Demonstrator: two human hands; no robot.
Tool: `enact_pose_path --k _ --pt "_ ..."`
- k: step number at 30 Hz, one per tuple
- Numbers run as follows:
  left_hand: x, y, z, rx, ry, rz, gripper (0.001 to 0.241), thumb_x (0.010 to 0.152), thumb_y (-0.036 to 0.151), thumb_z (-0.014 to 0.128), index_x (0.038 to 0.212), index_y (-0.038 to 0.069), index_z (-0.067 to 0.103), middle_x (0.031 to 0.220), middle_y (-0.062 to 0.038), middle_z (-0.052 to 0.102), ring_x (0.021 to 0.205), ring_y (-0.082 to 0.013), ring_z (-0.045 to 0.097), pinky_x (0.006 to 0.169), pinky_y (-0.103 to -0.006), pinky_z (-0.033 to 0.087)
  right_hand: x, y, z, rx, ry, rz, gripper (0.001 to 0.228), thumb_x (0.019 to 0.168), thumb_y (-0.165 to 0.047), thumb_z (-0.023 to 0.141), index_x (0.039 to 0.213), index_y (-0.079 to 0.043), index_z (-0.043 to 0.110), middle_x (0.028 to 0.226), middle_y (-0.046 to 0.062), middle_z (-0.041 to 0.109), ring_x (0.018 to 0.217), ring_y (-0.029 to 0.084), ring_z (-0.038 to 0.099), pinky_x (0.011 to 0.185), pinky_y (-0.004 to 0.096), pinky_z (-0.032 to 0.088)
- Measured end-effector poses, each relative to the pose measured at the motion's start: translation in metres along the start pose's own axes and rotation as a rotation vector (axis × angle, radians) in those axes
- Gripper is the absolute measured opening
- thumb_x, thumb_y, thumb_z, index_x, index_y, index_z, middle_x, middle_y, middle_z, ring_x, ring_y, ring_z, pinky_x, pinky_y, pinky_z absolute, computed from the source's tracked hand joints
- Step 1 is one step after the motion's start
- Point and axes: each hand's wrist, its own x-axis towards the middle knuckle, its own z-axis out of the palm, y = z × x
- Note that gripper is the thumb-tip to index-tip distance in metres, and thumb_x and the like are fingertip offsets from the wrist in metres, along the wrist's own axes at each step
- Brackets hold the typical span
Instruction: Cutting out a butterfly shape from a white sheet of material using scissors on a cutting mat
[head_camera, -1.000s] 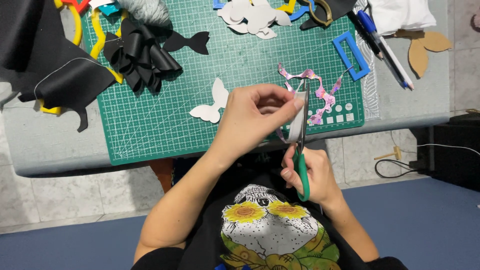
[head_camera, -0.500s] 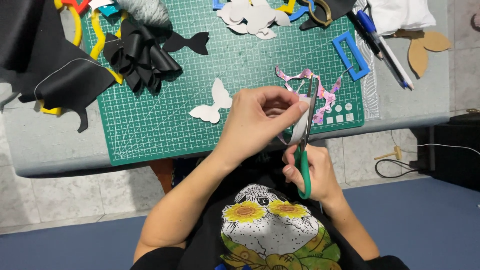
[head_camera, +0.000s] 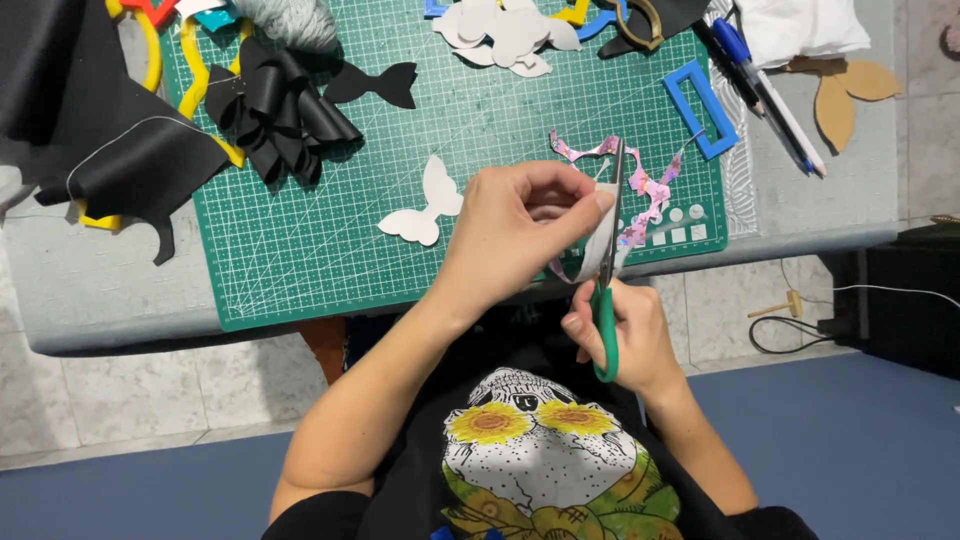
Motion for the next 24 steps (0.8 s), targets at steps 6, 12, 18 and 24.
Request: enact_pose_path --k 6,12,18,24 --pt "0.009 -0.001 -0.009 -0.024 0.030 0.078 0.018 0.093 0.017 0.072 0.100 0.000 0.070 0.093 -0.016 0.076 0.090 -0.0211 0.076 0.080 -0.0352 0.066 0.019 0.010 -0.022 -0.020 0.011 0.064 0.035 0.094 -0.046 0.069 0.082 -0.013 0.063 0.050 0.003 0.066 0.048 0.015 0.068 0.056 0.027 0.052" --pt "-0.008 0.038 -0.029 -0.050 -0.041 0.157 0.015 0.103 0.019 0.060 0.107 0.005 0.059 0.107 -0.019 0.076 0.096 -0.0246 0.079 0.086 -0.0317 0.070 0.043 -0.019 -0.061 -0.088 0.134 0.201 0.020 0.100 -0.015 0.070 0.090 -0.007 0.054 0.088 0.010 0.071 0.061 0.018 0.073 0.052 0.025 0.060" --pt "-0.014 0.042 -0.027 0.138 -0.079 0.182 0.013 0.104 0.018 0.058 0.116 0.012 0.059 0.099 -0.008 0.075 0.094 -0.0173 0.077 0.072 -0.0242 0.066 0.041 -0.036 -0.067 -0.072 0.298 0.154 0.025 0.098 0.000 0.074 0.090 -0.004 0.050 0.091 0.014 0.069 0.063 0.019 0.069 0.053 0.026 0.063" --pt "-0.020 0.051 -0.020 0.236 -0.157 0.224 0.014 0.106 0.016 0.054 0.110 0.008 0.064 0.098 -0.004 0.069 0.089 -0.0131 0.069 0.081 -0.0240 0.058 0.040 -0.039 -0.092 -0.359 0.326 0.001 0.039 0.100 -0.004 0.086 0.094 -0.003 0.048 0.111 0.019 0.073 0.070 0.014 0.058 0.063 0.027 0.045"
